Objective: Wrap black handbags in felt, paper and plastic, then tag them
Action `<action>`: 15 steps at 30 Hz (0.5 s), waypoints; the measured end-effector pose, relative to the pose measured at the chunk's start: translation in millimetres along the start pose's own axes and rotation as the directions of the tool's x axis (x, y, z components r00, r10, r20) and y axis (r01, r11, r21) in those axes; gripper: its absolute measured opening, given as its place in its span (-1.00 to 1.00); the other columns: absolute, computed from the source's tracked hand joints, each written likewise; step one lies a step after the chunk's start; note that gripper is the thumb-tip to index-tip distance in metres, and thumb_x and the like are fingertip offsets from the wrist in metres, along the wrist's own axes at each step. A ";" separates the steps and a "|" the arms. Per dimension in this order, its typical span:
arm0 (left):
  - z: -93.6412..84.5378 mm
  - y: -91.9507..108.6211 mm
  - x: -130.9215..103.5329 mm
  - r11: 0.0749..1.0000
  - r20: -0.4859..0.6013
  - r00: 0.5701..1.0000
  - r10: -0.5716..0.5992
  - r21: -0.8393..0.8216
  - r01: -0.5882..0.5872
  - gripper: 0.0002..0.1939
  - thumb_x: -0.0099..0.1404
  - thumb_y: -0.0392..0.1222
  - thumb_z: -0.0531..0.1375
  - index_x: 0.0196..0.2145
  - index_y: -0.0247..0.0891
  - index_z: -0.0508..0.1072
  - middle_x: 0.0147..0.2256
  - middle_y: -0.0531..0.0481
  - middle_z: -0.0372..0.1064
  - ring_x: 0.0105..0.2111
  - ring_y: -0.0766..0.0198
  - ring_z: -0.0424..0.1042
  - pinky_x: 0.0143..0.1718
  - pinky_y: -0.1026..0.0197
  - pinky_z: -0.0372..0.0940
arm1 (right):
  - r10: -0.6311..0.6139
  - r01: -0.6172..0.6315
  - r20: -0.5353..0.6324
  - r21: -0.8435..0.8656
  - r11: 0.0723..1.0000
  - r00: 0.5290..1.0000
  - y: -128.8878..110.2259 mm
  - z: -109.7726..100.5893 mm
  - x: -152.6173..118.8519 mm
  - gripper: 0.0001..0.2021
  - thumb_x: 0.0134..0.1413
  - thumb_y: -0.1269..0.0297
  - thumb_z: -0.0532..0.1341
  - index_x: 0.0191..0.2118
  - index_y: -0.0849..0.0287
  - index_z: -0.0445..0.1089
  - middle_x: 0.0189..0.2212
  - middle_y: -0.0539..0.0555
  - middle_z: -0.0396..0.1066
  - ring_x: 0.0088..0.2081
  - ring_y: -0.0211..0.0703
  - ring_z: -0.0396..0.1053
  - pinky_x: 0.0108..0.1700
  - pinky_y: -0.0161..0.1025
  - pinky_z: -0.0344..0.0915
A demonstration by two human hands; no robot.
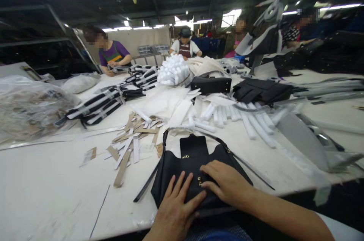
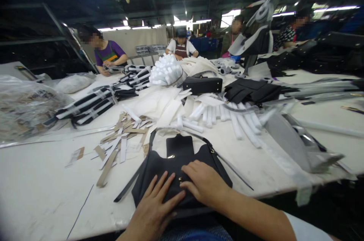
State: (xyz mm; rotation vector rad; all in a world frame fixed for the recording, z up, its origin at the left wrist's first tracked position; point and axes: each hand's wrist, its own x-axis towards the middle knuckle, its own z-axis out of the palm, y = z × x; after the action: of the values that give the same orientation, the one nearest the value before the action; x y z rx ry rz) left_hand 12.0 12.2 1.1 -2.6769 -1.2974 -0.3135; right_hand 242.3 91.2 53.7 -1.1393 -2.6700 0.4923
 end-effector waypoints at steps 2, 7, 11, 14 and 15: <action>4.7 -3.4 -0.3 0.998 -0.065 0.997 0.035 0.059 -0.031 -0.22 0.33 -0.01 0.23 0.36 0.18 -0.08 0.36 -0.19 -0.01 0.30 -0.15 0.11 0.15 -0.20 0.25 | -0.071 0.074 0.037 -0.102 0.992 0.997 -3.9 2.7 15.2 -0.87 0.22 0.26 0.23 -0.22 0.19 0.46 -0.26 0.13 0.46 -0.19 -0.02 0.37 -0.14 -0.14 0.33; 23.3 -13.5 2.7 0.970 -0.248 0.960 0.132 0.230 -0.074 -0.33 0.36 0.25 0.05 0.35 0.18 -0.02 0.19 -0.16 0.31 0.17 -0.05 0.32 0.06 -0.04 0.33 | -0.195 0.222 0.141 -0.203 0.954 0.971 -4.1 5.1 34.7 -0.79 0.24 0.25 0.14 -0.36 0.19 0.46 -0.36 0.11 0.47 -0.29 -0.08 0.39 -0.34 -0.25 0.20; 50.2 -12.4 5.5 0.965 -0.465 0.878 0.116 0.263 0.012 -0.47 0.41 0.04 0.11 0.29 0.29 0.12 0.09 0.02 0.41 0.16 0.12 0.34 0.25 0.01 0.09 | 0.007 0.037 0.180 -0.238 0.970 0.984 -12.3 10.0 40.5 -0.71 0.20 0.24 0.10 -0.41 0.20 0.52 -0.43 0.14 0.53 -0.40 -0.10 0.44 -0.43 -0.24 0.09; 75.6 -4.7 9.5 0.986 -0.604 0.797 0.014 0.143 0.091 -0.56 0.42 -0.08 0.11 0.19 0.36 0.27 0.07 0.14 0.43 0.19 0.20 0.30 0.34 0.00 -0.06 | 0.235 -0.197 0.163 -0.216 0.956 0.958 -20.3 14.0 43.7 -0.69 0.14 0.25 0.11 -0.48 0.19 0.54 -0.49 0.15 0.55 -0.48 -0.12 0.45 -0.50 -0.25 -0.02; 83.5 -1.7 11.8 0.989 -0.634 0.773 -0.020 0.102 0.109 -0.59 0.43 -0.12 0.09 0.14 0.37 0.33 0.06 0.18 0.44 0.20 0.22 0.29 0.34 0.00 -0.06 | 0.261 -0.229 0.157 -0.198 0.953 0.952 -21.5 14.6 43.8 -0.69 0.14 0.24 0.12 -0.50 0.18 0.54 -0.51 0.14 0.55 -0.49 -0.13 0.45 -0.51 -0.25 -0.04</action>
State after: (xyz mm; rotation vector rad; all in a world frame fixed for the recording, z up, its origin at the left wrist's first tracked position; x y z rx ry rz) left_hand 28.0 40.9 -76.7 -2.1104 -1.1273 -0.9989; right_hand 193.6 105.9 50.4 -1.5639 -2.7860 0.4212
